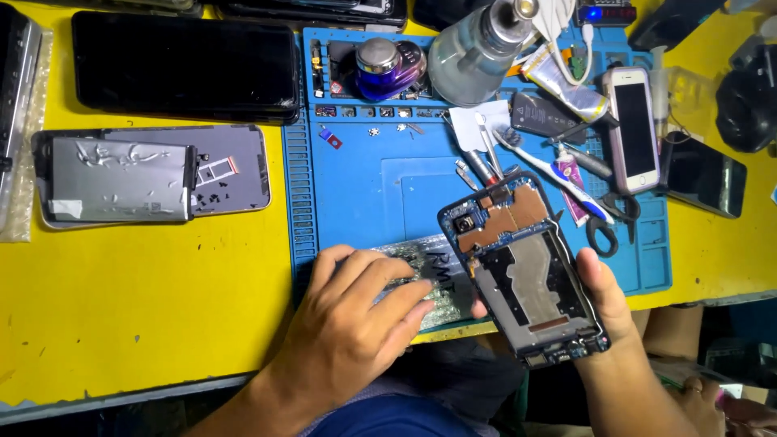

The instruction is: Installing and aligning a new screen assembly onto a mobile phone frame at a repair workstation.

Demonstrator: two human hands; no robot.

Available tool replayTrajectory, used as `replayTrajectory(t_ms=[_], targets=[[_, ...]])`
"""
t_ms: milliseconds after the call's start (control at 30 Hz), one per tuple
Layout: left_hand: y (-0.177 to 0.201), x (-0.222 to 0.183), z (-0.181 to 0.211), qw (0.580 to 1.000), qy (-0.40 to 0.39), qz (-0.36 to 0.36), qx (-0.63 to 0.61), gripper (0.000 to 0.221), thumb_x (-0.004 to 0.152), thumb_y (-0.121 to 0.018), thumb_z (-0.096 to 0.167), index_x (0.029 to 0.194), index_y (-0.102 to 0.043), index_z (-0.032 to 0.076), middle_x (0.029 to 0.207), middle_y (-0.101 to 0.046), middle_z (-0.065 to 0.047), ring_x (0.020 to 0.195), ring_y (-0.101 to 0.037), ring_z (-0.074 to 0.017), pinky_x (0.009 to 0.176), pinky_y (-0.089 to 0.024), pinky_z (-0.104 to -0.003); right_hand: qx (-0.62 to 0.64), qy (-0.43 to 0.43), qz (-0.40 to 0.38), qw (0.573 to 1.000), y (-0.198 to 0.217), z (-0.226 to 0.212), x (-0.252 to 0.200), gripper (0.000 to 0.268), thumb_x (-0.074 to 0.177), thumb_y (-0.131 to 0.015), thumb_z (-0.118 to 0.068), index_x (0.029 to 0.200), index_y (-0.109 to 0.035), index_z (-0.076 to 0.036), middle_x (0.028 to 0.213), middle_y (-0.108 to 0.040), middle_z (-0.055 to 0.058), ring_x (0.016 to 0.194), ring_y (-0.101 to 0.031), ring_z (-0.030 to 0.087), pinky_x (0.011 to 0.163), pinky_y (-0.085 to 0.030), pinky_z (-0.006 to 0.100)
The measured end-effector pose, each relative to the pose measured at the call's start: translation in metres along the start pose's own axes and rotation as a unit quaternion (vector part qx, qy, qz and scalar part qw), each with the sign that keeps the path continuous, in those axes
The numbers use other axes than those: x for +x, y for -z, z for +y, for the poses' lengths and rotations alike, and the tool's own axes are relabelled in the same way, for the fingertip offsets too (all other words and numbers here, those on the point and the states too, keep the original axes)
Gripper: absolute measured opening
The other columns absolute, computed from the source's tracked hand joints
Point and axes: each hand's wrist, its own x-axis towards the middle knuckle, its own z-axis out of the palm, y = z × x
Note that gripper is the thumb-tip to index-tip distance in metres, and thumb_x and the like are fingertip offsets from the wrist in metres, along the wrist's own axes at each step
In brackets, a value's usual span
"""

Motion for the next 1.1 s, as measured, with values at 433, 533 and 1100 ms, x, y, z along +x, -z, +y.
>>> replayTrajectory(t_ms=[433, 533, 1100], targets=[[0.019, -0.042, -0.024, 0.985, 0.064, -0.112, 0.111, 0.105, 0.069, -0.093, 0.061, 0.151, -0.047, 0.013, 0.138, -0.058, -0.008, 0.121, -0.054, -0.0267, 0.093, -0.037, -0.043, -0.706, 0.078, 0.027, 0.704, -0.041, -0.035, -0.007, 0.075, 0.061, -0.09, -0.032, 0.13, -0.069, -0.009, 0.13, -0.069, 0.015, 0.121, -0.067, 0.026, 0.097, -0.052, 0.038], [0.008, -0.04, -0.019, 0.988, 0.069, -0.088, 0.103, 0.096, 0.088, -0.073, 0.073, 0.155, -0.039, 0.012, 0.136, -0.06, -0.01, 0.118, -0.056, -0.0272, 0.088, -0.038, -0.042, -0.851, 0.18, -0.036, 0.491, -0.049, -0.026, 0.013, 0.075, 0.068, -0.086, -0.047, 0.132, -0.066, -0.013, 0.131, -0.063, 0.015, 0.114, -0.064, 0.027, 0.095, -0.047, 0.041], [0.001, -0.033, -0.026, 0.984, 0.13, -0.101, 0.064, 0.103, 0.05, -0.1, 0.069, 0.126, -0.061, 0.011, 0.136, -0.061, -0.006, 0.122, -0.056, -0.0265, 0.094, -0.039, -0.043, -0.851, 0.257, 0.023, 0.456, -0.063, 0.038, 0.044, 0.029, 0.101, -0.051, -0.003, 0.121, -0.071, -0.003, 0.102, -0.064, 0.011, 0.083, -0.059, 0.027, 0.076, -0.047, 0.039]])
